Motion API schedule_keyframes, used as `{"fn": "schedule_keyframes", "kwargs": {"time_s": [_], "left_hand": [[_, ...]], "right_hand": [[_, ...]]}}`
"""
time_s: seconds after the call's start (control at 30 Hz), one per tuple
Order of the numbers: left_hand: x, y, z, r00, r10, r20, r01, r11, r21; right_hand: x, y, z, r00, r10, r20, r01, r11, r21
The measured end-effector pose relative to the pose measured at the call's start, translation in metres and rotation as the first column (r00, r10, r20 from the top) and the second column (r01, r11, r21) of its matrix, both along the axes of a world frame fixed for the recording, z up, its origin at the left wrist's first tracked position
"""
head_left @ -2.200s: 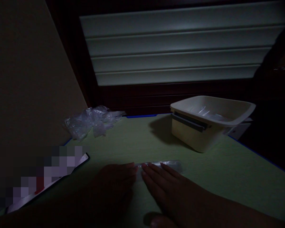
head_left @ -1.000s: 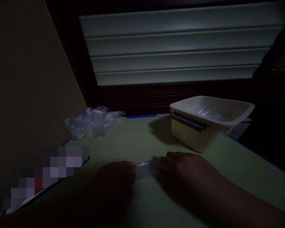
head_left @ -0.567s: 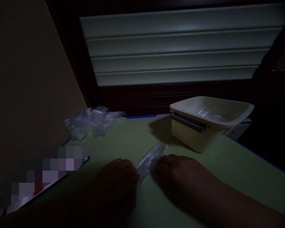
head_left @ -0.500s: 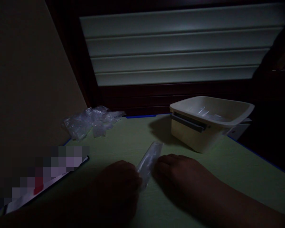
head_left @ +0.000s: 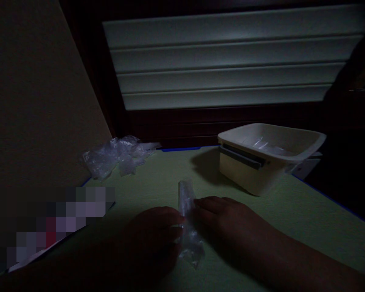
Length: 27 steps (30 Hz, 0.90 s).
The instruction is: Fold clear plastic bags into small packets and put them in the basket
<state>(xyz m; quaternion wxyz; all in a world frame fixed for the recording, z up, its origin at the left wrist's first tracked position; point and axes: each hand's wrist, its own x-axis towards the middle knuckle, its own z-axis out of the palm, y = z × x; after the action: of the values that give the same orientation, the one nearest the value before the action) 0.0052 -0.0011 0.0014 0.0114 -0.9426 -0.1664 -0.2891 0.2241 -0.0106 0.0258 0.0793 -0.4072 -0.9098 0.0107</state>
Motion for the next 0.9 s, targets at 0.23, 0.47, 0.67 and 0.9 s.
{"fn": "schedule_keyframes", "kwargs": {"time_s": [0.23,0.47,0.67,0.9], "left_hand": [[0.0054,-0.0004,0.0050,1.000,0.007,-0.009,-0.008,0.999,-0.036],[-0.0003,0.0004,-0.0045,0.997,0.069,-0.026,-0.070,0.997,-0.019],[0.0071,0.0012,0.0010,0.999,0.043,-0.009,-0.044,0.991,-0.128],[0.0080,0.0070,-0.0005,0.999,0.043,-0.005,-0.043,0.987,-0.152]], "right_hand": [[0.0001,-0.0010,0.0019,0.989,0.132,0.063,-0.137,0.987,0.082],[-0.0042,0.0002,-0.0034,0.985,0.135,0.106,-0.149,0.979,0.140],[-0.0051,0.0031,-0.0061,0.998,0.060,0.003,-0.060,0.994,0.089],[-0.0031,0.0010,-0.0036,0.989,0.015,-0.146,-0.025,0.997,-0.069]]}}
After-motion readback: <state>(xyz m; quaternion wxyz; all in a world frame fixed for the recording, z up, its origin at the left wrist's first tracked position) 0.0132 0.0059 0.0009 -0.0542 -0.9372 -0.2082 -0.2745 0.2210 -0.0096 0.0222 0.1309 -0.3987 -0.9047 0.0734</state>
